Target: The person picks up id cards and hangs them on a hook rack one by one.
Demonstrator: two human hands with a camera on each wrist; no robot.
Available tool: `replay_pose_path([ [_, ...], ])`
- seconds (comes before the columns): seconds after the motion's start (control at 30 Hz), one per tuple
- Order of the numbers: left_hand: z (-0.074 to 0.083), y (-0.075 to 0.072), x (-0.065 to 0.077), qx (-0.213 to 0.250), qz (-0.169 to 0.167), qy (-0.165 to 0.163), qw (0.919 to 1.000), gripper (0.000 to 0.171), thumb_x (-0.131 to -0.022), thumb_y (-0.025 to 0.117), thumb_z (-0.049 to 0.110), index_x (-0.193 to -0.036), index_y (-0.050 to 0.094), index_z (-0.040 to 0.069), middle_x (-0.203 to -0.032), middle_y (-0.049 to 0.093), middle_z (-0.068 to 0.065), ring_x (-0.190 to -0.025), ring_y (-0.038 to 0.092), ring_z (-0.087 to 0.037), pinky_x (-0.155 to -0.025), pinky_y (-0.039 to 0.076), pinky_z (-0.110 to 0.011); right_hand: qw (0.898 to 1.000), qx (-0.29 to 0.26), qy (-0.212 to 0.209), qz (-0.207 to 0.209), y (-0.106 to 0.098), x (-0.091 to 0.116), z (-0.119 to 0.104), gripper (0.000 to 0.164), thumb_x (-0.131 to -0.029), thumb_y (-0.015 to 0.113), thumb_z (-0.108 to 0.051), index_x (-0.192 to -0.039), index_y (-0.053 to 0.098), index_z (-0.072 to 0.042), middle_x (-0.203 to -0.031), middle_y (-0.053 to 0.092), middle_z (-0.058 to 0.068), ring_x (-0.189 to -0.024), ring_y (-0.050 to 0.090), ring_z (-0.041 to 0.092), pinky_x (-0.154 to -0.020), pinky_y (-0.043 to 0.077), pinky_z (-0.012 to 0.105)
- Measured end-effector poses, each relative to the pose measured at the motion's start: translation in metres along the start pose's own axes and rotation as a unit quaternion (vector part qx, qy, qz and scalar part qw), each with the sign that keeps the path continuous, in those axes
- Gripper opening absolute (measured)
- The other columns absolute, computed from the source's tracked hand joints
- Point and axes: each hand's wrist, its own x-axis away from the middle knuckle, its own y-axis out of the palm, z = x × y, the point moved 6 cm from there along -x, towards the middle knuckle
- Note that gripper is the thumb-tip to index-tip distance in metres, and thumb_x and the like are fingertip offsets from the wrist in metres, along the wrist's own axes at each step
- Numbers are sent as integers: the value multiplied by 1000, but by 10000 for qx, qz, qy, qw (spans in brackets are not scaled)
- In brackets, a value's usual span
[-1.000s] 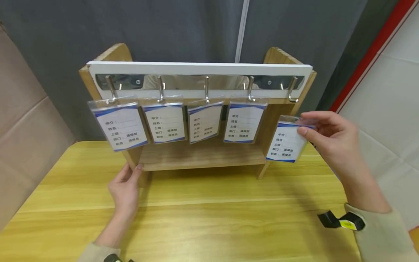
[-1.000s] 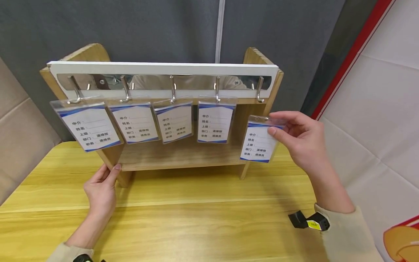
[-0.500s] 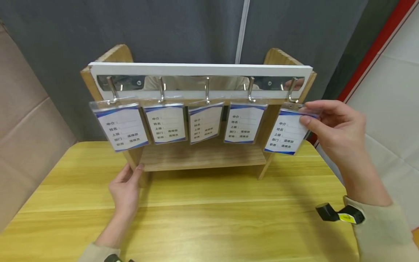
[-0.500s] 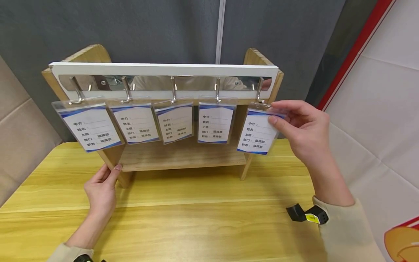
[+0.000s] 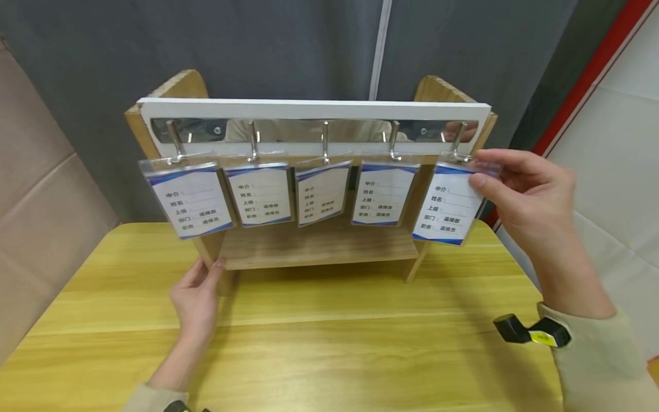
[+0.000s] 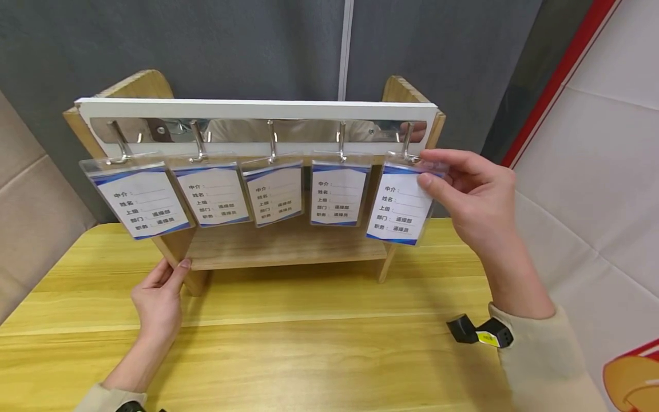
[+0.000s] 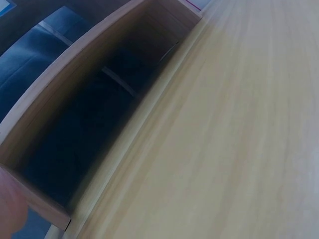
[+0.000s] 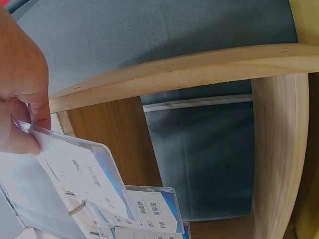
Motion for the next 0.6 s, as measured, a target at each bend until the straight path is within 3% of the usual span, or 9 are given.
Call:
replay_pose_path([
  [0.4, -2, 0, 0, -2, 30, 1, 10000, 41, -94, 75, 5, -134, 65, 4, -134, 61, -21, -116, 68, -16, -95, 56, -20, 9994, 244, 240, 31, 3, -2, 0, 28, -94, 68, 8, -121, 69, 11, -107, 74, 14, -88, 64, 23, -80, 61, 15],
  [0.6, -2, -1, 0, -21, 7, -12, 10000, 41, -93, 76, 7, -133, 65, 4, -133, 61, -21, -114, 69, -14, -94, 56, -20, 9961, 593, 650, -38, 5, -4, 4, 28, -96, 70, 1, -123, 70, 6, -107, 74, 11, -84, 63, 22, -78, 60, 13],
])
